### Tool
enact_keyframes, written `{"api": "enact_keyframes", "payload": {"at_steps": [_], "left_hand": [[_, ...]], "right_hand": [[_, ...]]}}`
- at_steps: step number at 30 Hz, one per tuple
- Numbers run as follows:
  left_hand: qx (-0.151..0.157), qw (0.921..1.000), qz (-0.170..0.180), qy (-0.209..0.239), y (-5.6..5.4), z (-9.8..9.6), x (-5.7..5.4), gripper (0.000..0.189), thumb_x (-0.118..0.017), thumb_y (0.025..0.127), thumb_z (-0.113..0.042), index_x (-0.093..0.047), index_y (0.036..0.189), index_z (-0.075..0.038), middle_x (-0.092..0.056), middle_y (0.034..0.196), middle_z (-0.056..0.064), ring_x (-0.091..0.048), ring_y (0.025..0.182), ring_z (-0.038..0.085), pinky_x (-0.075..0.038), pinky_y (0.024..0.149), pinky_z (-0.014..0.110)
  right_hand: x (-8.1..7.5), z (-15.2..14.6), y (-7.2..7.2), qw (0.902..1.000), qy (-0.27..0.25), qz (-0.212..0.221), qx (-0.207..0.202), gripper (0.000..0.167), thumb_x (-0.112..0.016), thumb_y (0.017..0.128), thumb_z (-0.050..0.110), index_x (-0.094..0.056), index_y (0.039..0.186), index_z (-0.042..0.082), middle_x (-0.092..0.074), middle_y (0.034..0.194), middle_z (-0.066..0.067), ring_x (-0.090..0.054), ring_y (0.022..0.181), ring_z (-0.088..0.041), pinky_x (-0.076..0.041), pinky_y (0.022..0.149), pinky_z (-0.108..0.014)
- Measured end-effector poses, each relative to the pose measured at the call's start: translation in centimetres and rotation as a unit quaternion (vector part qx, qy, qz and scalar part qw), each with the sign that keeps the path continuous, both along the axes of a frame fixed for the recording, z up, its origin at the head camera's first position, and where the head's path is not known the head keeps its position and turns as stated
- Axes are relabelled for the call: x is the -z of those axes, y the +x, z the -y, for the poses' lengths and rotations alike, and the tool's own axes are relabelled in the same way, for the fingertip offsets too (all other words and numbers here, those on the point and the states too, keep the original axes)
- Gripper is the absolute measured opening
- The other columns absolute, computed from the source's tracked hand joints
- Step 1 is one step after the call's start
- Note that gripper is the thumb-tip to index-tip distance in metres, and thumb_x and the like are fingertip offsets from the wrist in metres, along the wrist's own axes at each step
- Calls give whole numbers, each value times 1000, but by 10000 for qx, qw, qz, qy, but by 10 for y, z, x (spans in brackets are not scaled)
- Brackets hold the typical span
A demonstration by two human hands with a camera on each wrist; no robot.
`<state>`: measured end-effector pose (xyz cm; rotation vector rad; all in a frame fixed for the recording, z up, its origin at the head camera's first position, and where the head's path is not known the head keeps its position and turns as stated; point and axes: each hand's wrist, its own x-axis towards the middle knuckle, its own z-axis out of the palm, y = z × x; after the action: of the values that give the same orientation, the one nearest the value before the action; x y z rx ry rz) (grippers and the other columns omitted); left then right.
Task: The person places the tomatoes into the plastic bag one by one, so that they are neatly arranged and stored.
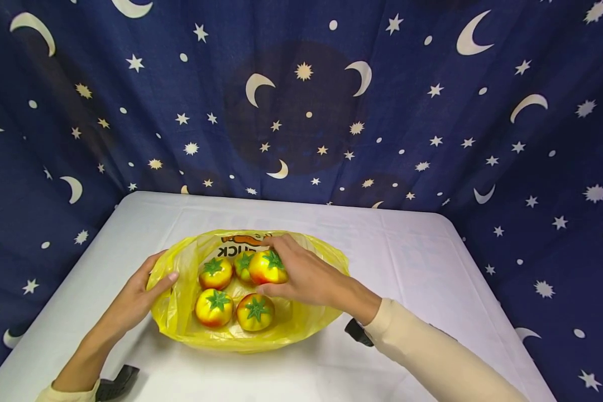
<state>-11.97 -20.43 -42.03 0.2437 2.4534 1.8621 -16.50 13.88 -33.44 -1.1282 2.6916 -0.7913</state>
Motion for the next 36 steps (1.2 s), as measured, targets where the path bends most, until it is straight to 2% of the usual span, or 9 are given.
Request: {"api": "enact_keyframes", "payload": {"at_steps": [4,13,18,21,29,36], "left_hand": [[2,10000,5,-18,0,0,1,60,-58,105,-23,-29,154,-6,-55,128,23,-66,93,21,-57,78,27],[21,10000,18,63,0,0,1,59,-58,105,-23,-29,154,-6,-57,127,24,-67,91,21,-57,77,28],[101,9997,95,211,0,0,0,59,-57,105,-23,-27,154,-9,-60,122,25,-69,88,22,-58,74,31],[129,9997,68,216,0,1,0,59,-57,106,-23,-27,155,-9,-60,122,25,-69,87,22,-58,73,32],[116,9997,95,183,0,0,-1,59,-57,105,-22,-27,154,-8,-62,120,25,-70,86,22,-59,73,32],[137,9995,157,251,0,0,-1,60,-57,105,-22,-26,155,-8,-65,113,24,-71,82,24,-59,70,34]], "right_hand": [[5,6,-9,9988,472,-110,17,76,-76,90,43,-41,151,14,-47,134,-5,-56,102,-12,-53,88,-28],[16,20,-28,9948,1018,-48,-34,69,-75,91,46,-49,144,9,-47,126,-8,-56,95,-13,-52,83,-26],[25,21,-35,9905,1367,-76,87,72,-78,88,45,-48,144,9,-49,127,-11,-56,97,-19,-52,84,-32],[30,21,-37,9882,1520,-51,163,73,-81,86,43,-49,143,8,-50,128,-14,-57,98,-22,-53,86,-37],[45,20,-40,9813,1845,428,341,72,-83,85,39,-49,142,12,-47,129,-11,-56,97,-23,-52,88,-38],[55,19,-39,9779,2011,456,343,73,-83,85,41,-49,143,13,-48,128,-11,-57,98,-22,-52,89,-39]]}}
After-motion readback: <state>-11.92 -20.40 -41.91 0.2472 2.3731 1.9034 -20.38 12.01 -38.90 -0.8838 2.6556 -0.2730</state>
